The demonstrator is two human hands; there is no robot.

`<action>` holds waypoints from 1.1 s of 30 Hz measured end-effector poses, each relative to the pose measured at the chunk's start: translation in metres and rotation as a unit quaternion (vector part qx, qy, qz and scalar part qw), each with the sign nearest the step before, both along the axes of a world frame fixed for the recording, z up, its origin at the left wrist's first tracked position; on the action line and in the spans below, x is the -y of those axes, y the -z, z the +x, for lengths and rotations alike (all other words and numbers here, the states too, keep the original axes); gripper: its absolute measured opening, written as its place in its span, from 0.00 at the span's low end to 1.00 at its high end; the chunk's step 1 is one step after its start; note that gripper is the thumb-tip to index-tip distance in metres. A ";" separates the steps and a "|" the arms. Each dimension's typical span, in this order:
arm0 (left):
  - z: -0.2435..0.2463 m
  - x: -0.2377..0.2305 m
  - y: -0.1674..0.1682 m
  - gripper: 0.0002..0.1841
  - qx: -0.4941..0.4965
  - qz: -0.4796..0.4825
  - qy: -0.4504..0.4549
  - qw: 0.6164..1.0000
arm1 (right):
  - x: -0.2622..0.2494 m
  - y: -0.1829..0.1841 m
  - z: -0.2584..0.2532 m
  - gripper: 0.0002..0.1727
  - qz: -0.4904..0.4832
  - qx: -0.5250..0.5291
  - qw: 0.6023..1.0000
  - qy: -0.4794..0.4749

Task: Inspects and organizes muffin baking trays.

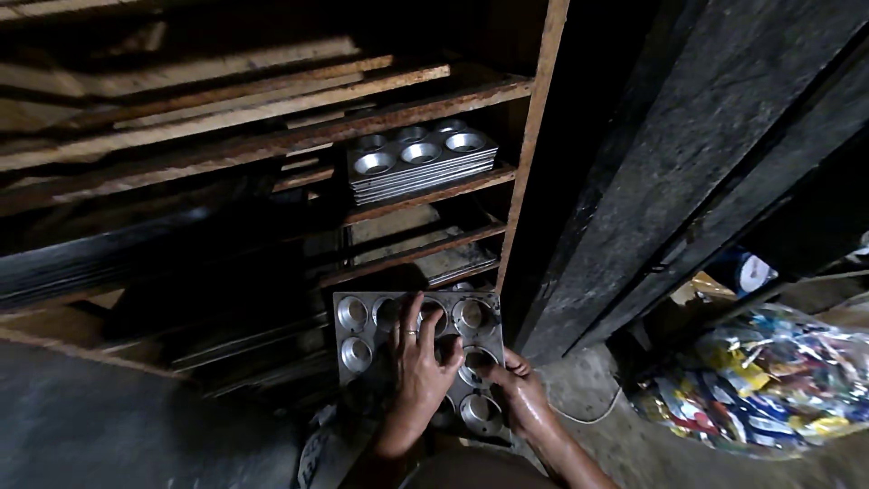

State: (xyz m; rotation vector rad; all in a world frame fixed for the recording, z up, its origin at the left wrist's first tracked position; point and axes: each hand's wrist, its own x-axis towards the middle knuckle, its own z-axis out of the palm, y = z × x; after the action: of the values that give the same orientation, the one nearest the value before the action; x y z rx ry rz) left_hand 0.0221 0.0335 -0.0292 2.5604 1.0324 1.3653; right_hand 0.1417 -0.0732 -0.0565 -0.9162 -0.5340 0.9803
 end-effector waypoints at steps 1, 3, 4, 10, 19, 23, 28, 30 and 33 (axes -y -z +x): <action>0.001 0.001 0.000 0.23 -0.005 0.001 -0.005 1.000 | -0.001 0.001 0.000 0.13 0.001 0.000 1.000 -0.001; 0.003 0.002 0.001 0.23 -0.014 0.002 -0.007 1.000 | -0.002 0.003 -0.001 0.13 -0.003 0.002 1.000 -0.002; 0.005 0.003 0.002 0.23 -0.018 0.003 -0.007 1.000 | -0.002 0.003 -0.001 0.13 -0.007 0.003 1.000 0.000; -0.005 -0.015 0.003 0.19 0.008 -0.034 0.010 0.999 | 0.003 0.005 0.003 0.15 -0.012 0.012 1.000 0.006; -0.011 -0.005 -0.013 0.08 0.149 -0.034 0.106 0.982 | 0.003 -0.011 0.013 0.14 -0.005 -0.002 1.000 0.029; -0.012 0.011 -0.008 0.25 0.087 -0.101 0.116 0.984 | 0.000 -0.013 0.008 0.12 -0.013 -0.052 0.998 0.035; 0.004 0.027 0.020 0.37 0.039 -0.141 0.081 0.986 | -0.002 -0.013 0.002 0.12 -0.001 -0.059 0.998 0.032; 0.010 0.028 0.022 0.37 0.034 -0.127 0.048 0.990 | -0.003 -0.010 -0.002 0.11 0.006 -0.058 0.998 0.034; 0.017 0.026 0.021 0.34 0.034 -0.111 0.015 0.993 | -0.002 -0.008 -0.009 0.12 0.026 -0.044 0.998 0.042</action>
State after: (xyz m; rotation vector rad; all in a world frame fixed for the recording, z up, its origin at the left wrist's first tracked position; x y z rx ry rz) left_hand 0.0388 0.0070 -0.0500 2.3440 1.0635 1.2432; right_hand 0.1328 -0.0709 -0.0487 -0.8382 -0.4426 0.9217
